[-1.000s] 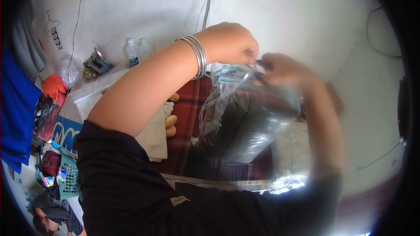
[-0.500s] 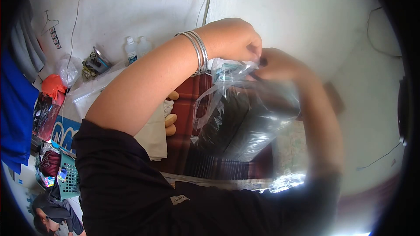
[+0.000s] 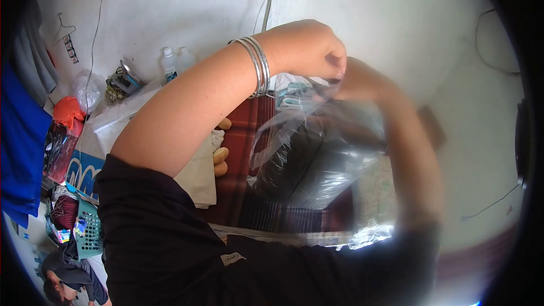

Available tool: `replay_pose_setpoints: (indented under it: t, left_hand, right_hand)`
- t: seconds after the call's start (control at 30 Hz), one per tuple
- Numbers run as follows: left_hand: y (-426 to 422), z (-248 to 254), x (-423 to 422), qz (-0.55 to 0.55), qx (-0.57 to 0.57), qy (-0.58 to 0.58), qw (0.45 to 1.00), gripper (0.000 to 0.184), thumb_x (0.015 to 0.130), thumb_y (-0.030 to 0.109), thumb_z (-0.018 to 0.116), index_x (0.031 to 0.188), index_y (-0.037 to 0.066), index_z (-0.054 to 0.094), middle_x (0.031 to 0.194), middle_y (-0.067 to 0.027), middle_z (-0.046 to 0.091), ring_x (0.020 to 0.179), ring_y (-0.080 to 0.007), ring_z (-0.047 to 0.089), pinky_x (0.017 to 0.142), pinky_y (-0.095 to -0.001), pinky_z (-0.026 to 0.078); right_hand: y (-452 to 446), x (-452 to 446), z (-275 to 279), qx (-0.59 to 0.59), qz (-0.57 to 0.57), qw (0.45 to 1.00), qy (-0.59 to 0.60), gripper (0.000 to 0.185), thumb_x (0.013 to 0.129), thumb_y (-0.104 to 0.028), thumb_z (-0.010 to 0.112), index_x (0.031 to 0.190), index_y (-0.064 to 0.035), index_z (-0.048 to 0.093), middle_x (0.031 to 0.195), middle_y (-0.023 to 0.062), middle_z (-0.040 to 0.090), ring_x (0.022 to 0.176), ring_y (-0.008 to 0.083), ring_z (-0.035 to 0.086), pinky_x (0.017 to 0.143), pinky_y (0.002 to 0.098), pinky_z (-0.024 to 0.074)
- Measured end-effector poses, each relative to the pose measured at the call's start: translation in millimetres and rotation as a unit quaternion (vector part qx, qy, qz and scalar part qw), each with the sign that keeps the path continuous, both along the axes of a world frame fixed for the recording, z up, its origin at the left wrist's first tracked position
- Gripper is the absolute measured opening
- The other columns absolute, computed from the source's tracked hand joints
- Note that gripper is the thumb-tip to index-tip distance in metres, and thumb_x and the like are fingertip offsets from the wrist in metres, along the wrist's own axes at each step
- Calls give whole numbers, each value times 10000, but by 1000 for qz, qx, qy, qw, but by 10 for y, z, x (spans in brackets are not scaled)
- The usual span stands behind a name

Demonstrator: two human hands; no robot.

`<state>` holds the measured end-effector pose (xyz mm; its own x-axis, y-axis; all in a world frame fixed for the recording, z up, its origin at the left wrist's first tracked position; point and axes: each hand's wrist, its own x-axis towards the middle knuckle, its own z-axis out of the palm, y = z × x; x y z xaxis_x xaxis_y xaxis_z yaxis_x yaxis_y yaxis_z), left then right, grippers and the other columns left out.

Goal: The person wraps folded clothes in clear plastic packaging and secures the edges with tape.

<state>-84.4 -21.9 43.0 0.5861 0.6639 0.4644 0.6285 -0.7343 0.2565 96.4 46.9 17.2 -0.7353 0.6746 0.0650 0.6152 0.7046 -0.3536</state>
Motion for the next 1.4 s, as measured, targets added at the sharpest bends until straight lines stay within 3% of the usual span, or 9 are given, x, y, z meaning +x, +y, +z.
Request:
replay_pose_setpoints:
  t: [0.33, 0.77, 0.83, 0.97, 1.0, 1.07, 1.2, 1.33, 1.4]
  left_hand:
    - [-18, 20, 48, 7, 2, 6, 1000, 108, 790, 137, 697, 856, 58, 730, 837, -77, 722, 781, -171, 683, 769, -303, 526]
    - [-55, 78, 100, -43, -40, -59, 997, 114, 794, 133, 695, 855, 43, 727, 850, -74, 725, 801, -154, 678, 799, -304, 525]
    - [-74, 132, 122, -68, -7, -53, 996, 126, 812, 104, 665, 910, 44, 717, 872, -73, 720, 831, -145, 671, 802, -301, 523]
    - [-197, 249, -191, -66, 106, -91, 988, 182, 901, 97, 608, 1064, 23, 642, 1023, -67, 677, 895, -153, 655, 816, -299, 528]
    - [-306, 223, -337, -93, -36, -223, 970, 240, 950, 123, 571, 1162, 10, 575, 1087, -85, 641, 944, -179, 649, 838, -320, 538]
    - [-667, 134, -704, -5, -37, -343, 939, 305, 977, 100, 518, 1265, 4, 488, 1106, -96, 606, 996, -207, 639, 847, -354, 549]
    - [-1226, -815, -1773, 234, -51, -545, 803, 387, 956, 118, 526, 1322, 17, 452, 1187, -60, 528, 1105, -175, 529, 831, -345, 508]
    - [-2088, -2320, -2333, 327, -146, -623, 696, 275, 950, 203, 520, 1203, 98, 552, 743, 46, 482, 580, -46, 428, 492, -182, 338]
    - [-2519, -2572, -1805, 424, -163, -601, 658, 285, 915, 166, 512, 1183, 76, 550, 729, 39, 470, 562, -56, 418, 485, -199, 345]
  right_hand:
    - [-224, -69, 145, -43, 9, 999, -15, 592, 650, -431, 838, 1058, -50, 642, 948, 105, 670, 883, 219, 596, 780, 338, 472]
    - [-184, -156, -26, -193, 85, 961, 182, 434, 709, -302, 810, 996, -19, 650, 874, 86, 667, 834, 179, 610, 771, 310, 490]
    - [-393, -326, 182, -78, -20, 996, -39, 407, 770, -173, 785, 1107, -14, 624, 981, 64, 663, 876, 136, 596, 763, 290, 493]
    - [-113, 134, 69, -20, 6, 987, 162, 362, 723, -301, 779, 912, -14, 667, 782, 70, 641, 722, 173, 585, 653, 324, 467]
    - [-166, 286, 146, 19, -23, 980, 199, 381, 705, -331, 774, 885, -13, 666, 739, 69, 632, 676, 175, 572, 629, 325, 455]
    - [-531, 801, 377, 126, -102, 972, 172, 364, 721, -331, 754, 863, -11, 655, 728, 58, 618, 674, 161, 557, 620, 316, 430]
    - [-783, 2161, -7, 182, -225, 935, 207, 216, 819, -223, 644, 860, -12, 625, 698, 32, 570, 664, 148, 528, 615, 324, 412]
    - [-1432, 2555, -985, -39, -352, 909, 221, 161, 889, -187, 573, 870, -41, 636, 696, 10, 564, 656, 121, 503, 614, 285, 409]
    - [-1641, 2522, -1490, -196, -345, 895, 202, 228, 915, -238, 561, 862, -31, 641, 711, 23, 589, 664, 121, 523, 611, 277, 413]
